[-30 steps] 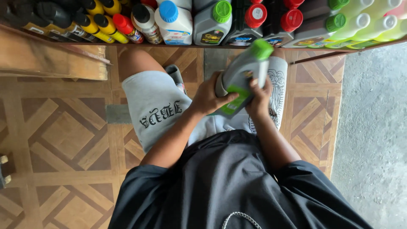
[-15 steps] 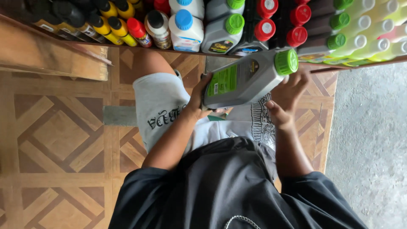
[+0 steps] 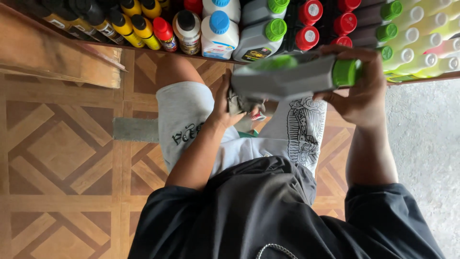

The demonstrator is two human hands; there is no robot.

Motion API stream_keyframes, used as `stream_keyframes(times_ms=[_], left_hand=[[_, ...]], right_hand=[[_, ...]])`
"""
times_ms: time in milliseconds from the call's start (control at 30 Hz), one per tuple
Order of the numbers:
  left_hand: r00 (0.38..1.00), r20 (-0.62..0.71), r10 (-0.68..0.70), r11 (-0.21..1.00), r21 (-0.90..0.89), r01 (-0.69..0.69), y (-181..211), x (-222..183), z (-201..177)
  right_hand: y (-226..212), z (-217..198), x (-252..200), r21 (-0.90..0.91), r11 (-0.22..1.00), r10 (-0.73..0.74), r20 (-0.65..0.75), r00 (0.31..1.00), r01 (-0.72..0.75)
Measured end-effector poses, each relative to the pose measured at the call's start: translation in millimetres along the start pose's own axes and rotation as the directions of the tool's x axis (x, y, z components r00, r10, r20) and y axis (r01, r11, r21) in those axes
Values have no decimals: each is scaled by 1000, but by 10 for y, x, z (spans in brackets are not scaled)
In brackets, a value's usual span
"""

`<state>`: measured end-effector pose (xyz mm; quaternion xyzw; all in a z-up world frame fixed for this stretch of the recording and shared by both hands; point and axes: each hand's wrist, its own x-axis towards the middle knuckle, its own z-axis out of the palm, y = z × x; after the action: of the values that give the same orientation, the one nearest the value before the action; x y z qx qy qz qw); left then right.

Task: Cleaning various oil and fluid bottles on a low shelf using a cloth.

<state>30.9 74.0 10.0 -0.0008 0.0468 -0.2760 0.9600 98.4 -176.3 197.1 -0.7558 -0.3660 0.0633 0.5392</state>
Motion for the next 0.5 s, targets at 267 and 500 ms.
stream_keyframes(times_ms=[267,500], left_hand=[[898,216,382,911,75,-406,195,-8,73],[905,-115,410,904,183,-386,168,371,-283]], right_hand=[[111,-151,472,-49,990,-143,-386,911,134],[1069,-376,876,128,982,-52,-513,857,136]])
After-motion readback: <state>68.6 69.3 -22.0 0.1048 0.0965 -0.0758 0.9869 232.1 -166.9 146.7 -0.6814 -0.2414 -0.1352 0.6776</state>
